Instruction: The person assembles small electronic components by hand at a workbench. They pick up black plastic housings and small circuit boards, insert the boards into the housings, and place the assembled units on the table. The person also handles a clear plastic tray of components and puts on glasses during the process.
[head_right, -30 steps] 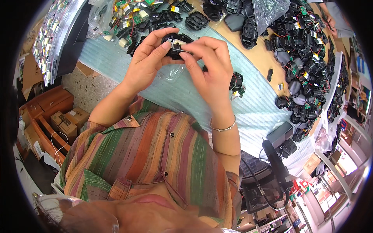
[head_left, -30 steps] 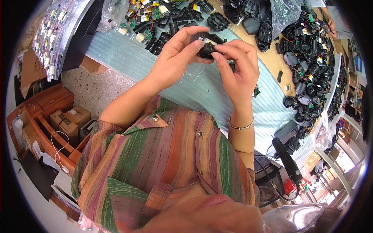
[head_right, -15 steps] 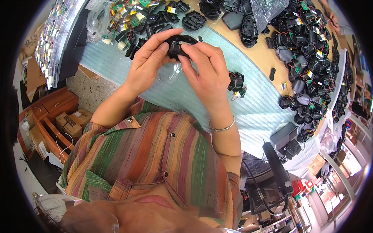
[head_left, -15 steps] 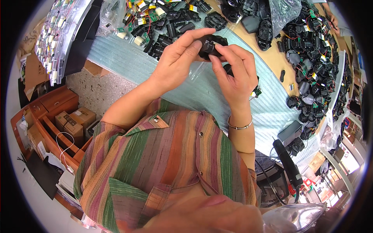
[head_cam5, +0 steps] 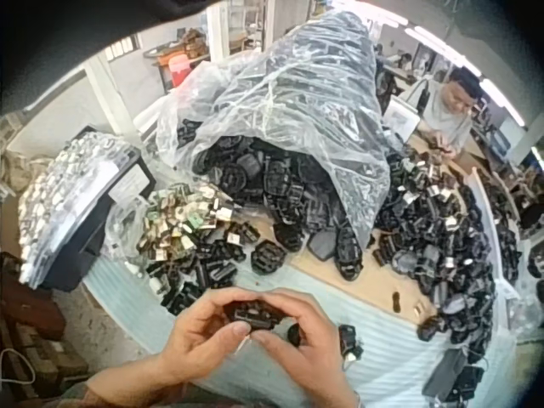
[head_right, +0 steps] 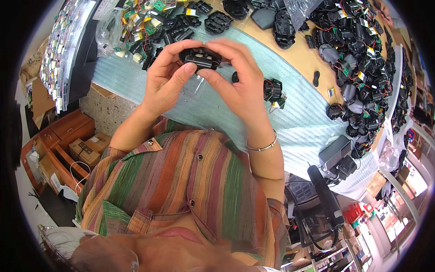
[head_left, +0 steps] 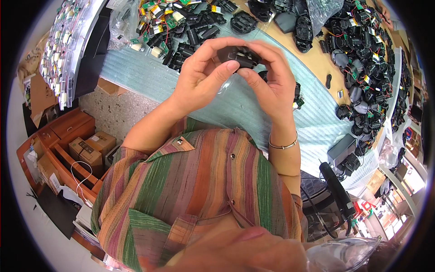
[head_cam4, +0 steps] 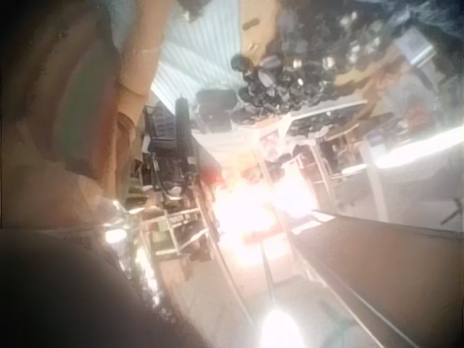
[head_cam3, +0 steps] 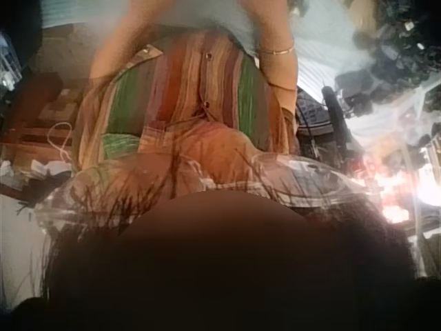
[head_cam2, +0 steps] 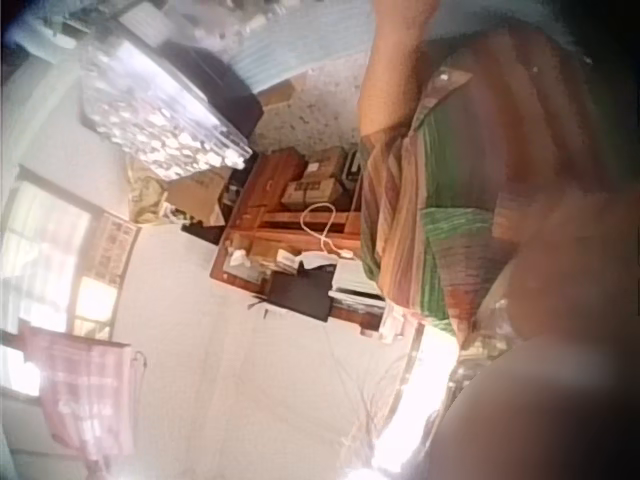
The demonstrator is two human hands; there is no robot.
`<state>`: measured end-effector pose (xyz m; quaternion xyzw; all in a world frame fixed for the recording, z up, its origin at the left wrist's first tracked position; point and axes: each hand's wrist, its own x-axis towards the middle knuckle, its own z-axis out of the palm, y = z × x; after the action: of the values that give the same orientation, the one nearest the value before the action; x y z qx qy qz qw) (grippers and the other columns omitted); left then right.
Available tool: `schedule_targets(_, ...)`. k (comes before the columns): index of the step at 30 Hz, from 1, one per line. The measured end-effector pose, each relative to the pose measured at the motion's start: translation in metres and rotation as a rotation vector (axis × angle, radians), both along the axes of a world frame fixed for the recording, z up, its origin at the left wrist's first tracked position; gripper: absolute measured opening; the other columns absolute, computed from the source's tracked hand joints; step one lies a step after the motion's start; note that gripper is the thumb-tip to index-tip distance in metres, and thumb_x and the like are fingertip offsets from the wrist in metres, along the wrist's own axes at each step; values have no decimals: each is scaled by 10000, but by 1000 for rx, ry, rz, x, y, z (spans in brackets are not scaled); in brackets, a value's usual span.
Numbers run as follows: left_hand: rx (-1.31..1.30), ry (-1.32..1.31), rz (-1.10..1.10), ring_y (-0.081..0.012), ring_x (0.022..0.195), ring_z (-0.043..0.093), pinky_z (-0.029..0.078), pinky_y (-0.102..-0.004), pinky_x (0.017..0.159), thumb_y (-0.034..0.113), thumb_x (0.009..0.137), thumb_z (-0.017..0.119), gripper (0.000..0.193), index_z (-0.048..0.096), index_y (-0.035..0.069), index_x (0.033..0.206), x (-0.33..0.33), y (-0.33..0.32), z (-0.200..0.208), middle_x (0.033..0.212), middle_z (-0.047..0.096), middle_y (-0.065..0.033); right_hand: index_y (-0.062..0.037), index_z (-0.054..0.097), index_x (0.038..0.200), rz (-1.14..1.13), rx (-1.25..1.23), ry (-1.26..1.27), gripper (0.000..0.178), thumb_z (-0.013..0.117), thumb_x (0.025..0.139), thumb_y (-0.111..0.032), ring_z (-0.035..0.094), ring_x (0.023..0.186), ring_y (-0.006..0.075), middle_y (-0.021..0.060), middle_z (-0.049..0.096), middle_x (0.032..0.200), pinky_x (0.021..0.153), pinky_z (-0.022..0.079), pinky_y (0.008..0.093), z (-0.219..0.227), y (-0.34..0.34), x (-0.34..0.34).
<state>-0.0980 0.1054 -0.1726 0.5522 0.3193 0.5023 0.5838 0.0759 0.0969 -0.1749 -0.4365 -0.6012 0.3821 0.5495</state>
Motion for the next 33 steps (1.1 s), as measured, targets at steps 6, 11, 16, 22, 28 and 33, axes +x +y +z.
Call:
schedule_targets(6,31,26,38,-17,771,523,414,-151,645,29,928,632,307,568,-11,1225,-10,-9,-1,1073,630,-26,-57,663,1138,-35,153,-291,407,796,763,-144,647,1012,240,100,680,1092,860,498,327,12,-9,-5)
schedule_targets(11,140,178,27,-52,859,508,426,-174,703,44,901,674,413,551,29,1295,-10,-3,-2,1192,533,-64,-74,644,1140,-7,195,-423,410,791,768,-165,623,1026,286,80,681,1081,904,451,374,20,-5,2)
schedule_targets(16,-46,56,-7,-188,1117,540,478,-328,920,102,859,730,497,553,67,1322,13,2,17,1248,493,-107,-55,628,1183,-146,59,-134,427,778,782,-43,590,975,106,32,672,1063,836,481,249,14,-2,46)
schedule_targets(22,540,781,-326,-338,1151,509,469,-398,953,130,741,783,656,512,125,1339,37,4,-1,1288,526,-130,-6,569,1255,-508,-58,7,382,683,890,-19,615,908,104,62,663,1064,811,503,236,16,-23,133)
schedule_targets(28,667,863,-311,-322,1110,511,481,-415,932,118,729,771,565,563,108,1254,79,8,-29,1249,551,-91,-44,638,1206,-721,-265,-486,410,759,850,-208,505,716,80,4,641,913,686,454,227,-18,-61,182)
schedule_targets(33,713,838,-297,-311,1108,509,464,-402,957,143,751,758,521,570,102,1236,104,19,-35,1230,562,-86,-22,635,1206,-675,-431,-723,431,742,850,-241,566,753,178,114,624,1016,694,480,302,-22,-73,175)
